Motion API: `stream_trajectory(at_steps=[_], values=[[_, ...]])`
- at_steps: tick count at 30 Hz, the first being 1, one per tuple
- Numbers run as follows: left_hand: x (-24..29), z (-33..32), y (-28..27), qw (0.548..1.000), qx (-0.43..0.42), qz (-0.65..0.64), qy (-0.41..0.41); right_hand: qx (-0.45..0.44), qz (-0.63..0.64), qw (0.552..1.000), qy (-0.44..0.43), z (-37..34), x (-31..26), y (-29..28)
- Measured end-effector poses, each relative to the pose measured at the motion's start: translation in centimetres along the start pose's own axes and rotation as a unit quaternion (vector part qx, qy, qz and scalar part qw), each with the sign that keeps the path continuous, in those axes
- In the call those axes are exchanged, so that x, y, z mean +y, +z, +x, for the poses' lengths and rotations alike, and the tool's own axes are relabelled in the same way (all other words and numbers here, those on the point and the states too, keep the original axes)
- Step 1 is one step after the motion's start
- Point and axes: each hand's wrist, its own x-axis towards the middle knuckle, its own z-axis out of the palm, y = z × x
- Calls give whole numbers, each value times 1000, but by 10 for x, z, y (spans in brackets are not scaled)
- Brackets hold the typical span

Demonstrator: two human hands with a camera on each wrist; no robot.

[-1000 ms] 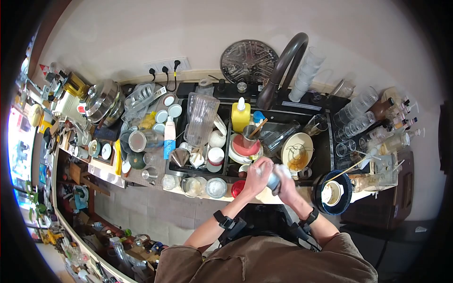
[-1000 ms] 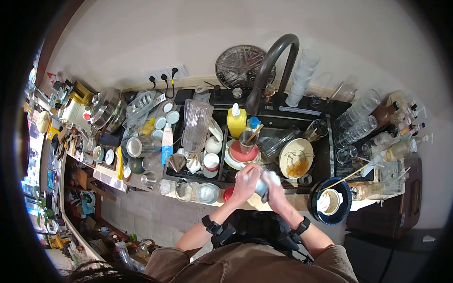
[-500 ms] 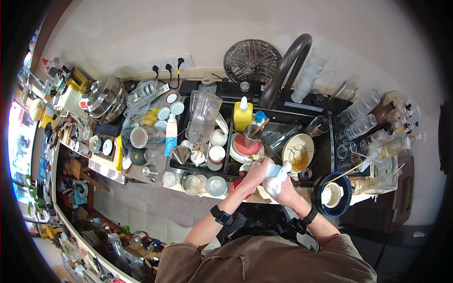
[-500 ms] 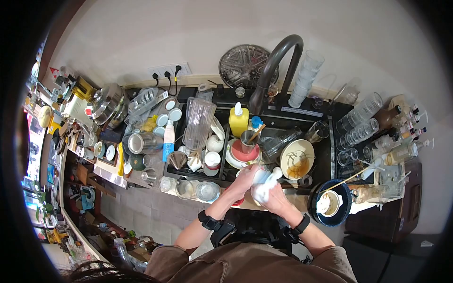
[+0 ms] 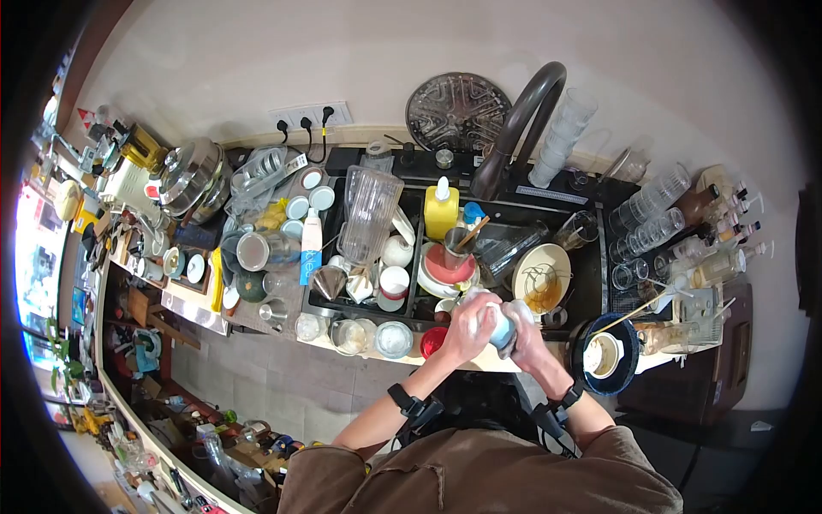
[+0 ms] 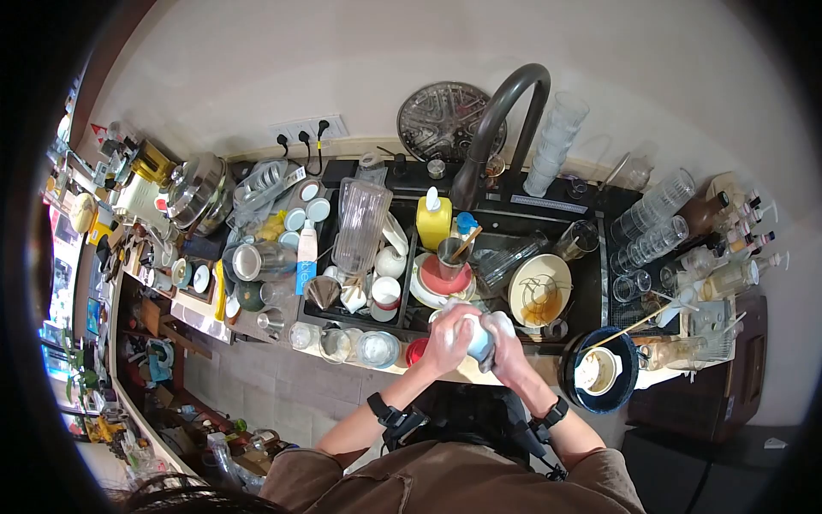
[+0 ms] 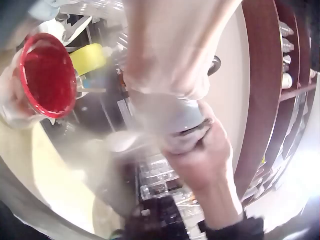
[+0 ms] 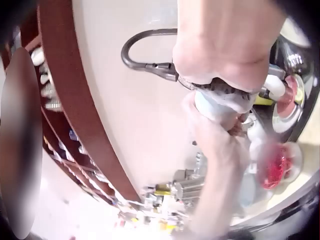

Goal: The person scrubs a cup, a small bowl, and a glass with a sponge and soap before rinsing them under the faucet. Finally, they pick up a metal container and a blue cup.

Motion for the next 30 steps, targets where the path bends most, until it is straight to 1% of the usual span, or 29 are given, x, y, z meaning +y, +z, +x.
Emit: stream_trajectory(at_steps=[1, 2, 3, 4, 5, 6, 8, 9, 10, 11, 12, 13, 14, 15, 16, 17, 18, 21, 24, 25, 26, 27, 28, 30], values=[[-2, 0, 5, 999, 5, -25, -41, -8, -56, 998, -11, -3, 3, -2], [-4, 0, 7, 995, 11, -50, -83, 22, -179, 982, -55, -5, 13, -4], [-2, 3, 6, 983, -6, -85, -163, -77, -345, 888, -293, -2, 12, -4], [2, 9, 2, 963, -23, -119, -243, -95, -487, 780, -382, -1, 8, -4], [5, 12, 0, 935, -41, -152, -319, -109, -609, 640, -455, -1, 6, -4], [-1, 13, 0, 932, -60, -134, -331, -114, -598, 649, -456, 0, 7, -5], [-20, 6, 6, 941, -48, -123, -310, -125, -574, 667, -459, 6, 15, -8], [-19, 5, 7, 946, -41, -117, -300, -111, -563, 682, -454, 10, 19, -10], [-18, 4, 10, 929, -9, -164, -331, -98, -551, 697, -449, 14, 24, -13], [-18, 2, 11, 946, -6, -140, -292, -84, -539, 713, -441, 15, 27, -16], [-17, -2, 12, 960, -2, -117, -254, -47, -453, 832, -317, 7, 24, -12], [-16, -3, 12, 973, 3, -93, -213, -10, -350, 919, -182, -5, 15, -3], [-12, -5, 14, 979, 28, -110, -172, 27, -235, 971, -40, -13, 7, 4], [-6, -5, 11, 988, 15, -80, -130, 69, -61, 994, 65, -11, 1, 5], [-1, -3, 6, 995, 1, -51, -88, 51, 22, 998, 44, -6, 4, 3], [1, -3, 2, 999, -14, -22, -47, 33, 106, 994, 22, 0, 10, -2], [1, -2, -1, 1000, -21, -10, -6, -2, 80, 997, -1, 1, 10, -3], [2, -1, -5, 999, -48, 1, 5, -6, 152, 985, 79, -5, -5, -1], [-1, 3, 3, 998, -29, 0, -57, 56, 49, 997, 14, -1, 3, 0], [-2, 5, 4, 994, -34, -25, -103, 4, -145, 978, -149, 3, 8, -5], [-5, 9, 5, 987, -40, -50, -149, -49, -330, 893, -302, 8, 14, -13], [-9, 10, 5, 977, -45, -76, -195, -98, -492, 747, -435, 9, 13, -13], [-16, 9, 3, 974, -78, -33, -208, -122, -579, 669, -450, 2, 4, -9], [-18, 8, 7, 940, -51, -109, -320, -124, -594, 673, -424, 4, 10, -11]])
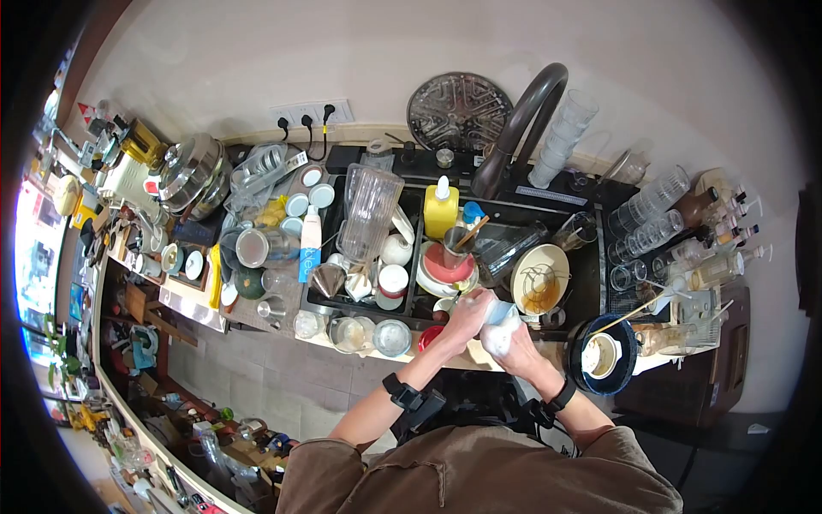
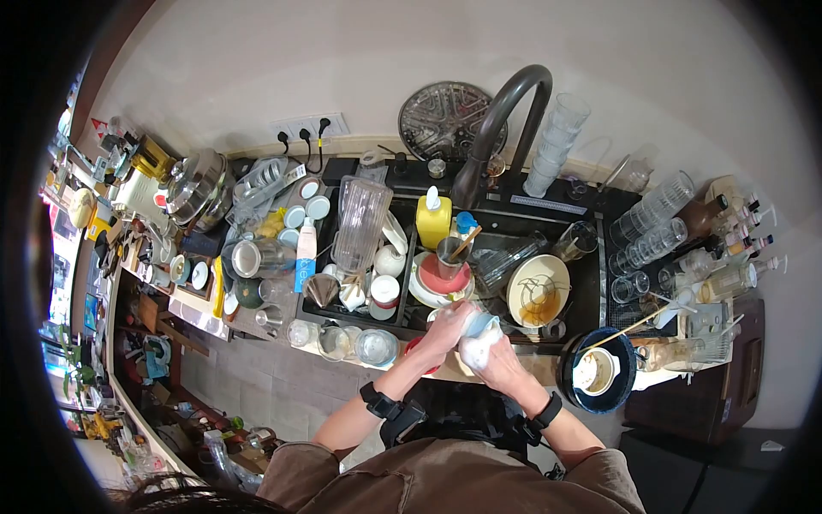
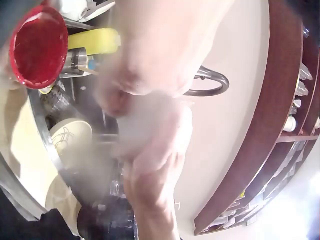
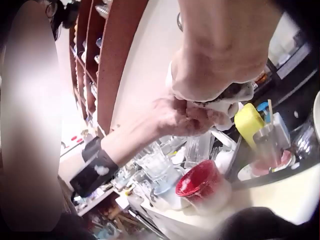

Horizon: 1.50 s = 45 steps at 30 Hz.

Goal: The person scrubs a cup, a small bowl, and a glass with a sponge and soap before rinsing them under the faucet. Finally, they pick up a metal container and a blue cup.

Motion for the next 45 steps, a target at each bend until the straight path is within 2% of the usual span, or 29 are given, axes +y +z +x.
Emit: stream_trajectory(at_steps=[1, 2, 3, 5, 6, 9, 10, 13, 17, 19, 20, 21, 22, 23, 25, 27, 29, 30, 31, 32, 34, 35, 37, 39, 40, 42, 43, 44, 45], values=[[1, 0, 1, 998, 7, -44, -54, -11, -1, 1000, 8, -1, 2, 5], [-6, 1, 2, 999, 29, -26, -15, 2, 6, 1000, -5, -2, 7, 9], [-7, 0, 3, 999, 41, -28, 14, 21, 97, 993, 60, 0, 5, 9], [-11, -6, 5, 995, 64, -34, 67, 56, 275, 941, 188, 0, -4, 8], [2, -14, 0, 991, 60, 8, 116, 22, 372, 889, 267, -3, 1, 10], [-3, -19, -3, 961, 69, 45, 263, 59, 625, 693, 355, 2, 3, 7], [-5, -20, -5, 955, 55, 31, 291, 82, 672, 638, 367, 4, -4, -1], [5, -24, -16, 922, 32, 95, 373, 107, 734, 544, 393, 11, -15, -10], [5, -21, -13, 911, 60, 108, 394, 91, 694, 594, 396, 9, -9, -4], [1, -20, -6, 922, 83, 72, 371, 51, 529, 770, 353, -2, 1, 4], [0, -18, -4, 948, 79, 31, 306, 30, 432, 841, 323, -6, 4, 6], [0, -15, -2, 968, 75, -10, 239, 36, 302, 926, 222, -5, 4, 5], [0, -14, 0, 982, 70, -51, 169, 40, 162, 979, 113, -2, 3, 4], [1, -13, -2, 991, 43, -84, 90, 41, 16, 999, 0, 1, 1, 2], [4, -12, -7, 987, -10, -147, -70, 23, 22, 999, -8, 3, -6, -2], [3, -13, -3, 988, 23, -136, -72, 42, 2, 998, -51, 3, -1, 6], [-1, -14, -1, 989, 32, -127, -65, -23, 114, 989, 86, 0, -3, 4], [-8, -14, 0, 993, 43, -106, -15, -25, 213, 963, 162, -2, -4, 5], [-17, -14, 0, 994, 55, -84, 35, -10, 307, 921, 238, -3, -4, 6], [-24, -14, -1, 992, 66, -62, 84, 37, 437, 842, 316, -5, -3, 13], [-9, -19, -1, 967, 88, 14, 238, 125, 644, 628, 418, 2, -4, 15], [-2, -23, -4, 944, 98, 53, 311, 183, 685, 585, 395, 9, -7, 16], [3, -26, -9, 934, 79, 72, 340, 222, 690, 555, 409, 23, -14, 12], [7, -26, -10, 918, 84, 92, 377, 133, 695, 585, 397, 23, -7, -3], [6, -24, -9, 927, 87, 72, 359, 88, 695, 598, 390, 22, -6, -9], [2, -18, -6, 942, 91, 32, 323, 45, 538, 756, 371, 22, -10, -12], [3, -16, -8, 964, 69, 5, 258, 22, 449, 820, 354, 22, -12, -12], [4, -13, -9, 980, 46, -23, 192, 76, 325, 904, 269, 12, -10, 1], [5, -11, -11, 991, 23, -50, 125, 72, 218, 959, 165, 13, -8, 3]])
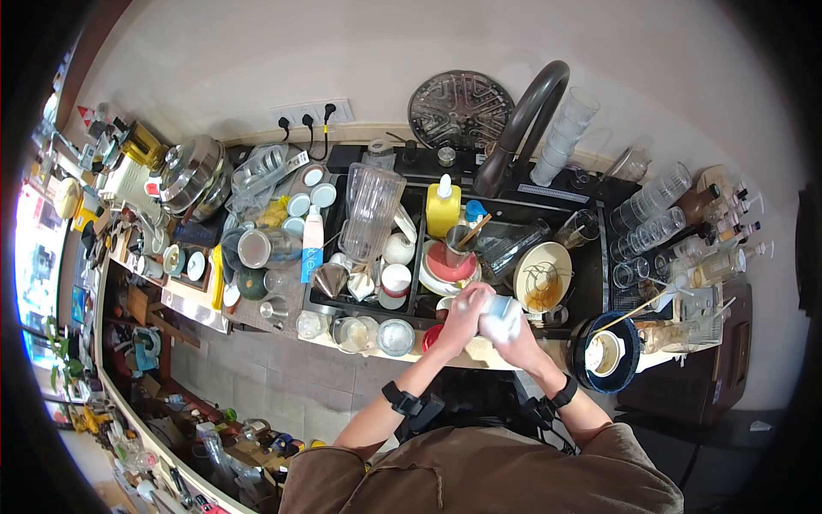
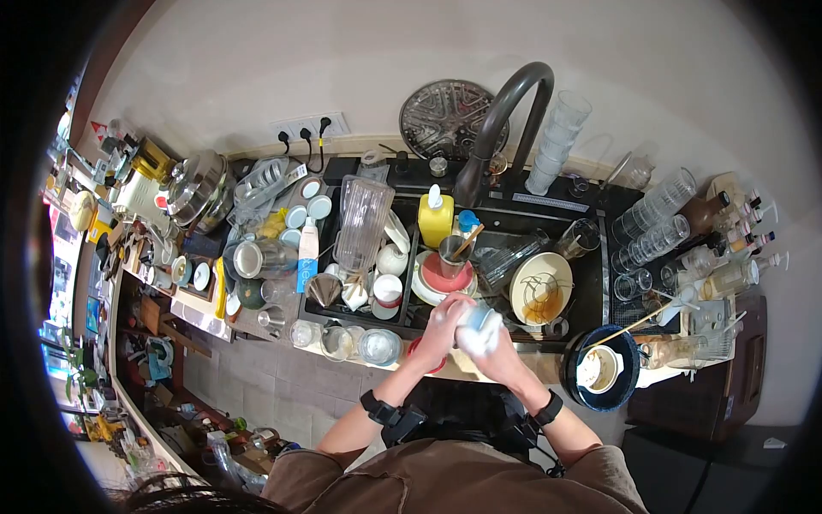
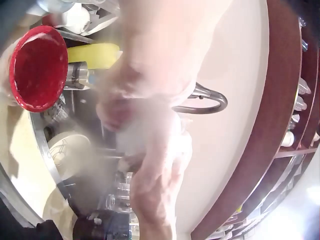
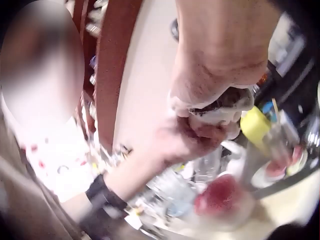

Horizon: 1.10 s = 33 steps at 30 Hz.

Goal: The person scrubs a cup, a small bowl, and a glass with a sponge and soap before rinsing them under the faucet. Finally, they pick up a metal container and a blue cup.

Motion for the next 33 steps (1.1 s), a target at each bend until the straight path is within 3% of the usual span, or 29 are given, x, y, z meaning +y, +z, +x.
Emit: stream_trajectory(at_steps=[1, 2, 4, 6, 8, 9, 10, 12, 15, 18, 19, 22, 23, 24, 26, 27, 28, 31, 33], values=[[-10, 4, -4, 982, -25, -129, -134, -14, -108, 987, -115, 1, 1, 0], [-14, 5, -6, 976, -24, -134, -171, -27, -213, 949, -229, 3, 3, 0], [-13, 6, -9, 959, -21, -140, -244, -76, -213, 954, -198, 2, 10, 0], [-12, 4, -5, 969, 15, -122, -213, -90, -228, 956, -159, 3, 11, 0], [-11, 1, 0, 979, 43, -94, -177, -31, 40, 999, -13, 0, 10, 4], [-8, 1, -5, 995, 19, -15, -92, -1, 175, 983, 62, -3, 10, 7], [-4, 3, -7, 1000, 9, 13, -21, -24, 310, 920, 236, -5, 13, 4], [10, 5, -8, 990, -11, 71, 123, -47, 542, 805, 236, 4, 8, -5], [27, 6, -13, 970, -32, 108, 216, 39, 614, 730, 297, 8, -14, -4], [18, 4, -4, 976, 5, 63, 207, 22, 536, 790, 296, 14, -28, -12], [13, 2, 0, 981, 23, 35, 192, 12, 474, 842, 257, 10, -21, -15], [2, 4, 3, 996, 47, -46, 60, 46, 242, 952, 182, 8, -36, -14], [-6, 5, 0, 995, 42, -90, 30, 19, 192, 960, 204, 6, -36, -18], [-4, 8, -2, 981, 68, -177, -42, 43, 130, 981, 139, 5, -37, -24], [1, 11, -10, 913, 120, -343, -185, 109, 20, 994, 2, 2, -35, -31], [2, 10, -14, 913, 121, -348, -175, 159, -33, 985, -63, 1, -32, -32], [2, 9, -20, 887, 80, -412, -194, 152, 119, 978, 85, -4, -29, -35], [0, 7, -28, 782, -25, -575, -239, 201, 113, 964, 131, -7, -30, -48], [-3, 6, -23, 771, -31, -589, -239, 244, 86, 952, 163, -9, -31, -48]])
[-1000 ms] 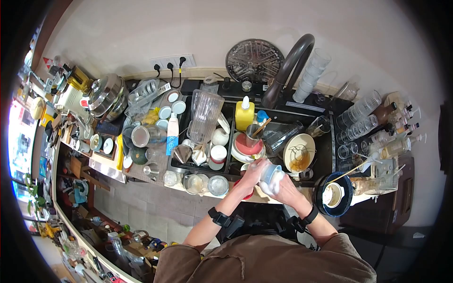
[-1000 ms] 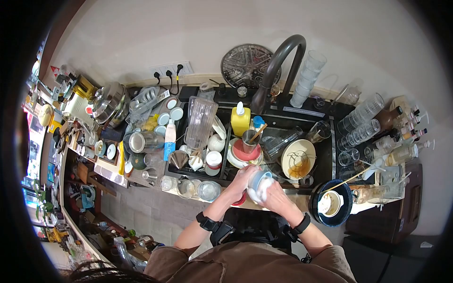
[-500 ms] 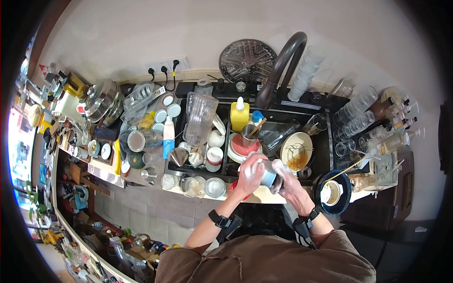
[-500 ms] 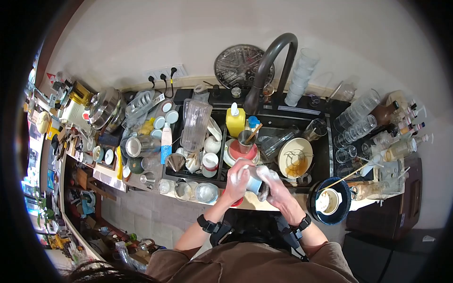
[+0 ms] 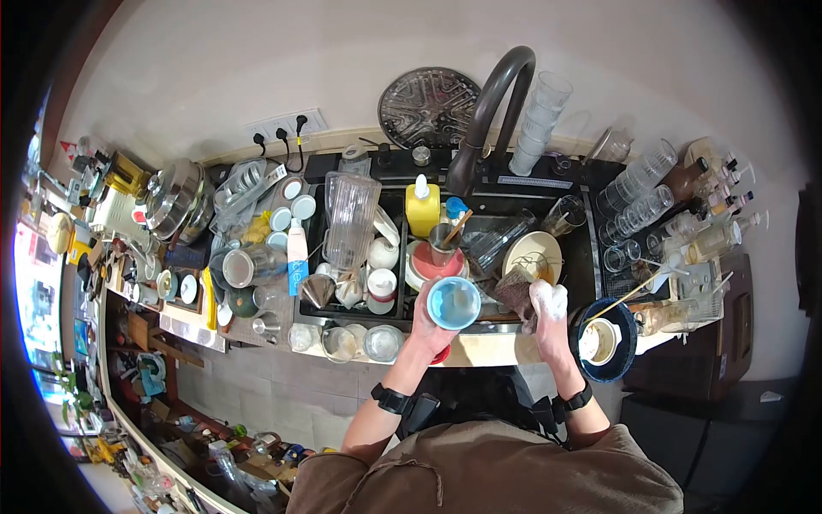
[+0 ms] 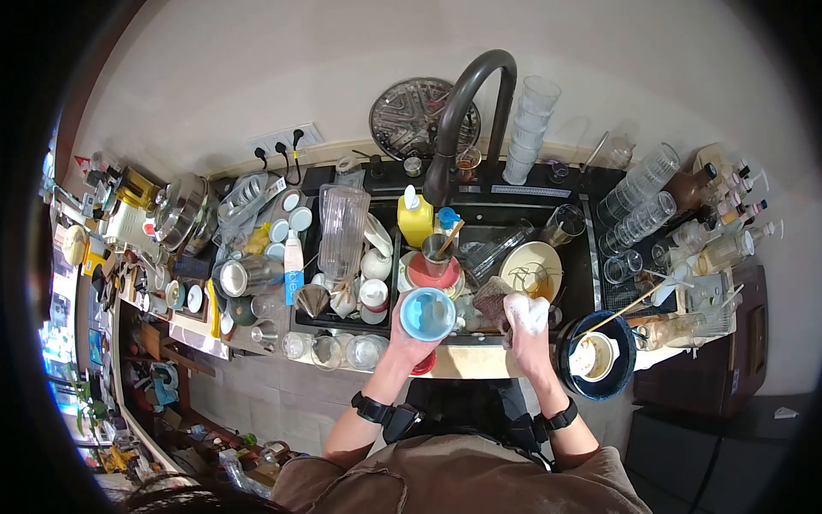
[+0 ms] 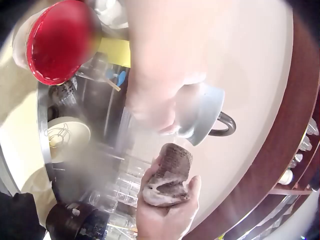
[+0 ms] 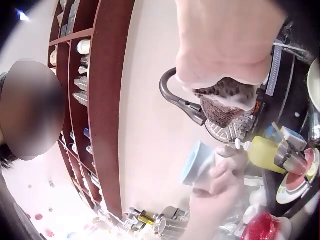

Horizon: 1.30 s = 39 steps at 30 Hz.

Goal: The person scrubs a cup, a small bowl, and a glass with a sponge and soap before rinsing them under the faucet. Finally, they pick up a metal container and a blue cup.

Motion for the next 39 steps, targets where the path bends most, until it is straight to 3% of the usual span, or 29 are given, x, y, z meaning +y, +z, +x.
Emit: stream_trajectory(at_steps=[5, 7, 8, 9, 14, 18, 21, 22, 25, 26, 27, 29, 30, 33, 34, 35, 36, 37, 38, 39], values=[[-11, 6, 0, 1000, -6, 20, 13, -4, -136, 966, -221, 9, 34, -3], [-17, 10, 1, 992, 61, 100, 37, -15, -217, 914, -343, 9, 14, 0], [-19, 9, 7, 983, 107, 139, 43, -63, -210, 915, -338, 6, 7, 4], [-21, 9, 11, 971, 153, 178, 49, -97, -231, 881, -402, 8, 11, 5], [-20, 19, -7, 954, 164, 250, -30, -193, -336, 819, -422, 10, 19, 19], [-29, 16, 0, 919, 219, 326, 10, -229, -315, 808, -442, 13, 35, 23], [-39, 18, -8, 885, 237, 392, 76, -209, -229, 886, -345, 1, 51, 34], [-38, 19, -6, 856, 267, 438, 67, -231, -262, 885, -307, 2, 66, 41], [-43, 16, -2, 728, 169, 621, 236, -110, -50, 976, -181, 0, 69, 54], [-46, 13, 2, 700, 144, 640, 282, -152, 102, 976, 121, -5, 61, 51], [-45, 8, 12, 651, 108, 676, 328, -148, 194, 938, 245, 4, 59, 46], [-42, 7, 26, 538, 30, 733, 417, -149, 344, 867, 327, 13, 47, 41], [-40, 7, 27, 509, 13, 750, 422, -184, 359, 859, 314, 16, 51, 37], [-35, 7, 23, 469, -59, 764, 439, -174, 320, 869, 336, 17, 53, 33], [-36, 6, 23, 467, -54, 761, 447, -94, 320, 888, 318, 11, 51, 38], [-38, 6, 20, 516, -18, 743, 425, -92, 218, 951, 199, 9, 51, 38], [-41, 8, 15, 563, 19, 723, 401, -88, 111, 987, 75, 6, 51, 38], [-45, 9, 12, 607, 56, 698, 375, -83, 1, 995, -51, 3, 52, 38], [-47, 13, 10, 654, 121, 663, 344, -30, -93, 991, -94, -2, 50, 36], [-44, 14, 9, 757, 162, 575, 264, 0, -76, 996, -50, -11, 32, 38]])
